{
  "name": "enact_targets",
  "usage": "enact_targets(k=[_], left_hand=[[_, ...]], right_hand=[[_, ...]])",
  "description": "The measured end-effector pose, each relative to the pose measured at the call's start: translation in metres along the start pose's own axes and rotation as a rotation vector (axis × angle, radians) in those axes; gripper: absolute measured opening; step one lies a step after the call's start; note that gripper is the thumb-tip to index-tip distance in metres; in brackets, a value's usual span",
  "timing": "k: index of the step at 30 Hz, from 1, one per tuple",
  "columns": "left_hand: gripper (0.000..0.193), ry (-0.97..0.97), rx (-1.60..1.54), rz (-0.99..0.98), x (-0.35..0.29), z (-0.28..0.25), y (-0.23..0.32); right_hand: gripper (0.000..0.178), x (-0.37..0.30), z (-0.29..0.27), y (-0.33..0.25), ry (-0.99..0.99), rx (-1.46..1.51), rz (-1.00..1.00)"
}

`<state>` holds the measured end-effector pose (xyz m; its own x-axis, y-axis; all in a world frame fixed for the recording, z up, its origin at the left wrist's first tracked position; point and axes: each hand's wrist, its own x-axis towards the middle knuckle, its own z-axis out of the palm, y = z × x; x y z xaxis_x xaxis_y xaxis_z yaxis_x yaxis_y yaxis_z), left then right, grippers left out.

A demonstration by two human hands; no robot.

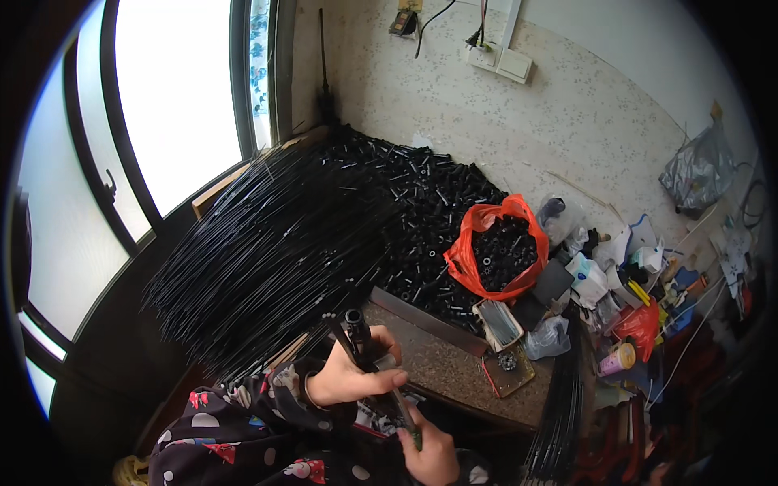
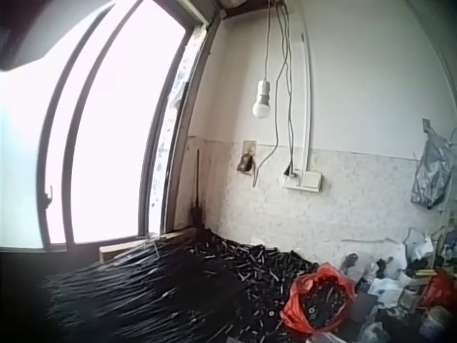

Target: Assembling small connectors and components onto rods using pliers at a workbench.

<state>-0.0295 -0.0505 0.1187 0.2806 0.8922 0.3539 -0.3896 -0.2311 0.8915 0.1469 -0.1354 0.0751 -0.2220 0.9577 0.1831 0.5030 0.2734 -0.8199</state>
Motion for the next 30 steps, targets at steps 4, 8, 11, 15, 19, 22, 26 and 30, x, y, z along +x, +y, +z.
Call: enact_targets(k=[4, 8, 11, 15, 19, 22, 26, 30], left_hand=[[0.027, -0.031, 0.013, -0.093, -0.001, -0.009, 0.009], [0.018, -0.077, 0.156, -0.035, -0.014, -0.035, 0.004], [0.023, -0.093, 0.070, -0.100, -0.018, -0.049, 0.009], [0.026, -0.056, -0.159, 0.213, -0.003, -0.070, 0.034], [0.031, -0.016, -0.616, 0.418, 0.001, -0.089, 0.060], [0.031, 0.063, -1.163, 0.461, 0.005, -0.073, 0.038], [0.029, 0.278, -1.114, 0.089, -0.027, -0.060, -0.060], [0.021, 0.326, -1.323, -0.529, -0.082, -0.044, -0.190]], right_hand=[[0.027, 0.030, -0.041, 0.034, -0.002, -0.148, -0.130], [0.037, 0.017, -0.043, 0.108, 0.128, -0.458, 0.137], [0.041, 0.012, -0.037, 0.138, 0.159, -0.774, 0.261], [0.045, 0.008, -0.037, 0.169, 0.242, -0.828, 0.110], [0.051, 0.010, -0.043, 0.167, 0.210, -0.869, -0.002], [0.054, 0.017, -0.050, 0.114, 0.211, -0.014, -0.182], [0.052, 0.027, -0.075, 0.022, 0.629, 1.017, -0.572], [0.041, 0.004, -0.121, 0.003, 0.912, 0.955, -0.752]])
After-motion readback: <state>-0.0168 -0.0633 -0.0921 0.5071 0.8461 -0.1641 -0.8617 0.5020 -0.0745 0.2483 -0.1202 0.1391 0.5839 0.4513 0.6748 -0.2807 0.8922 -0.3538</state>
